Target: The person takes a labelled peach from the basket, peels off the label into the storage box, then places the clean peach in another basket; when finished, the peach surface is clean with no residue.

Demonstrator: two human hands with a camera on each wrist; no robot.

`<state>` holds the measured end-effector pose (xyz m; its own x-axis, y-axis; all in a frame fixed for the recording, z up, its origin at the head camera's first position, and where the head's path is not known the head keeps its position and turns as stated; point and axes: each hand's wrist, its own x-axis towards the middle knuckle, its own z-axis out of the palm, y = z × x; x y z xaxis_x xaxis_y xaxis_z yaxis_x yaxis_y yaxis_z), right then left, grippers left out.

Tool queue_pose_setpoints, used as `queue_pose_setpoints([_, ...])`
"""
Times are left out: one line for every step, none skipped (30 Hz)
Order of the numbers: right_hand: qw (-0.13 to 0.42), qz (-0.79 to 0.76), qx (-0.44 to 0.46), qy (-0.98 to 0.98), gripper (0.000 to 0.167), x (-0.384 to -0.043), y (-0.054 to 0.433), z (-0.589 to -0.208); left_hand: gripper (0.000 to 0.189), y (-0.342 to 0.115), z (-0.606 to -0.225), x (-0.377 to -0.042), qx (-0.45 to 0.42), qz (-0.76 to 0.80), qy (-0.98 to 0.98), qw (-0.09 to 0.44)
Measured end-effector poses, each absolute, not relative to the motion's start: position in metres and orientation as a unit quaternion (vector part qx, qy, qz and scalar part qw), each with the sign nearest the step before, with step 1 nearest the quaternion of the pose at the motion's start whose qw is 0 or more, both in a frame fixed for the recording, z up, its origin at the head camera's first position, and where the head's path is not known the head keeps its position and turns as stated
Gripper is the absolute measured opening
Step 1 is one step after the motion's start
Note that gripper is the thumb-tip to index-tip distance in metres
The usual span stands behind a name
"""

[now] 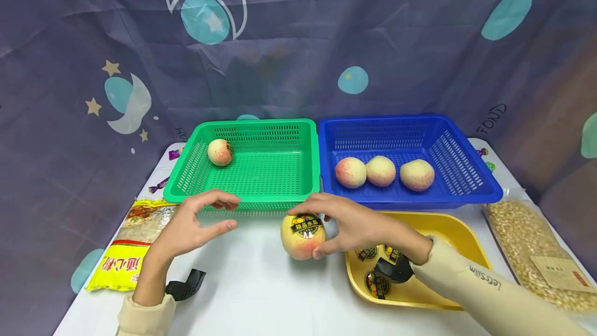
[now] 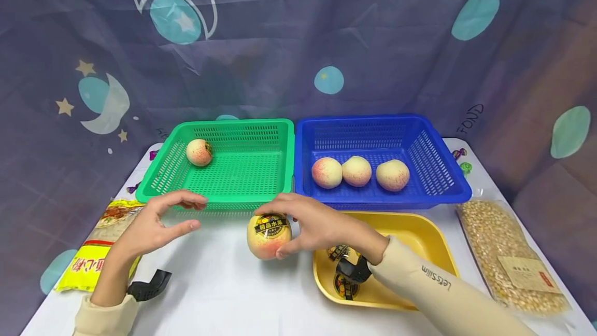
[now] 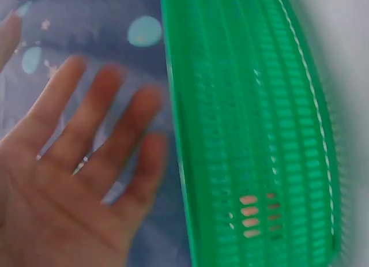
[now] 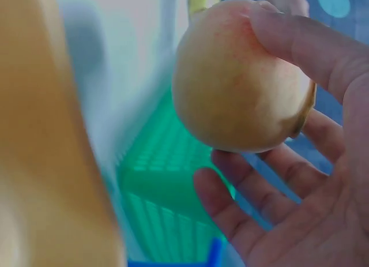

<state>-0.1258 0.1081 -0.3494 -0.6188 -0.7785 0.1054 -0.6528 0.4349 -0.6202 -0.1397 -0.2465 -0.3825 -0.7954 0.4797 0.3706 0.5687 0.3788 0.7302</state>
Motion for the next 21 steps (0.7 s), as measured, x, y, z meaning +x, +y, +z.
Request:
queue_pose_setpoints([0.101,-0.313,-0.430,0.841,0.076,-0.124,0.107,-0.352,0.040,-0.244,-0.382,-0.138,-0.330,-0.458,-0.825,0.010])
queue_pose_setpoints([0.107,-0.307,-0.433,0.841,0.076,-0.123,0.106,-0.354,0.039,-0.242,-0.381,-0.136,-0.341,-0.452,-0.824,-0.027])
queue_pose_setpoints([0.111,-0.302,-0.436,0.841,0.076,-0.122,0.104,-0.357,0.038,-0.240,-0.382,-0.135,-0.349,-0.444,-0.823,-0.060])
queue_pose_setpoints([0.114,-0.293,-0.438,0.842,0.075,-0.121,0.103,-0.359,0.038,-0.238,-0.383,-0.134,-0.353,-0.437,-0.822,-0.093])
queue_pose_setpoints([0.115,-0.284,-0.440,0.844,0.075,-0.121,0.101,-0.362,0.038,-0.235,-0.385,-0.134,-0.355,-0.428,-0.822,-0.122])
queue_pose_setpoints([0.116,-0.273,-0.440,0.848,0.075,-0.120,0.099,-0.364,0.039,-0.232,-0.387,-0.134,-0.353,-0.419,-0.823,-0.149])
queue_pose_setpoints([0.118,-0.264,-0.439,0.851,0.075,-0.120,0.097,-0.366,0.041,-0.230,-0.389,-0.134,-0.351,-0.412,-0.823,-0.172])
queue_pose_setpoints([0.122,-0.253,-0.436,0.855,0.074,-0.120,0.095,-0.368,0.043,-0.228,-0.393,-0.134,-0.349,-0.406,-0.823,-0.191])
queue_pose_setpoints([0.121,-0.242,-0.436,0.858,0.073,-0.120,0.092,-0.370,0.045,-0.226,-0.396,-0.134,-0.348,-0.402,-0.822,-0.206])
queue_pose_setpoints([0.119,-0.229,-0.436,0.862,0.073,-0.120,0.090,-0.372,0.047,-0.224,-0.399,-0.135,-0.343,-0.399,-0.822,-0.217])
queue_pose_setpoints([0.118,-0.218,-0.435,0.866,0.072,-0.120,0.087,-0.374,0.050,-0.222,-0.402,-0.135,-0.341,-0.397,-0.822,-0.225])
queue_pose_setpoints([0.116,-0.208,-0.432,0.870,0.072,-0.120,0.084,-0.375,0.052,-0.220,-0.405,-0.136,-0.338,-0.397,-0.821,-0.231])
queue_pose_setpoints([0.114,-0.198,-0.430,0.873,0.071,-0.120,0.082,-0.376,0.055,-0.218,-0.407,-0.136,-0.337,-0.397,-0.821,-0.235])
queue_pose_setpoints([0.111,-0.190,-0.428,0.876,0.071,-0.120,0.079,-0.377,0.056,-0.216,-0.410,-0.137,-0.334,-0.398,-0.821,-0.237])
queue_pose_setpoints([0.109,-0.185,-0.425,0.879,0.070,-0.120,0.077,-0.378,0.058,-0.215,-0.412,-0.138,-0.332,-0.399,-0.822,-0.235])
queue_pose_setpoints([0.110,-0.182,-0.420,0.882,0.070,-0.121,0.074,-0.378,0.060,-0.213,-0.414,-0.138,-0.327,-0.399,-0.824,-0.234])
queue_pose_setpoints([0.110,-0.181,-0.413,0.886,0.070,-0.121,0.072,-0.379,0.062,-0.211,-0.416,-0.139,-0.322,-0.400,-0.826,-0.232])
queue_pose_setpoints([0.111,-0.180,-0.408,0.888,0.070,-0.121,0.071,-0.379,0.064,-0.209,-0.418,-0.139,-0.317,-0.401,-0.829,-0.229])
queue_pose_setpoints([0.112,-0.180,-0.402,0.891,0.069,-0.122,0.069,-0.379,0.066,-0.208,-0.420,-0.139,-0.312,-0.401,-0.831,-0.225])
queue_pose_setpoints([0.115,-0.182,-0.397,0.892,0.070,-0.122,0.068,-0.379,0.067,-0.206,-0.423,-0.140,-0.308,-0.403,-0.833,-0.221])
queue_pose_setpoints([0.120,-0.186,-0.391,0.893,0.070,-0.123,0.067,-0.379,0.069,-0.204,-0.425,-0.140,-0.303,-0.405,-0.834,-0.219])
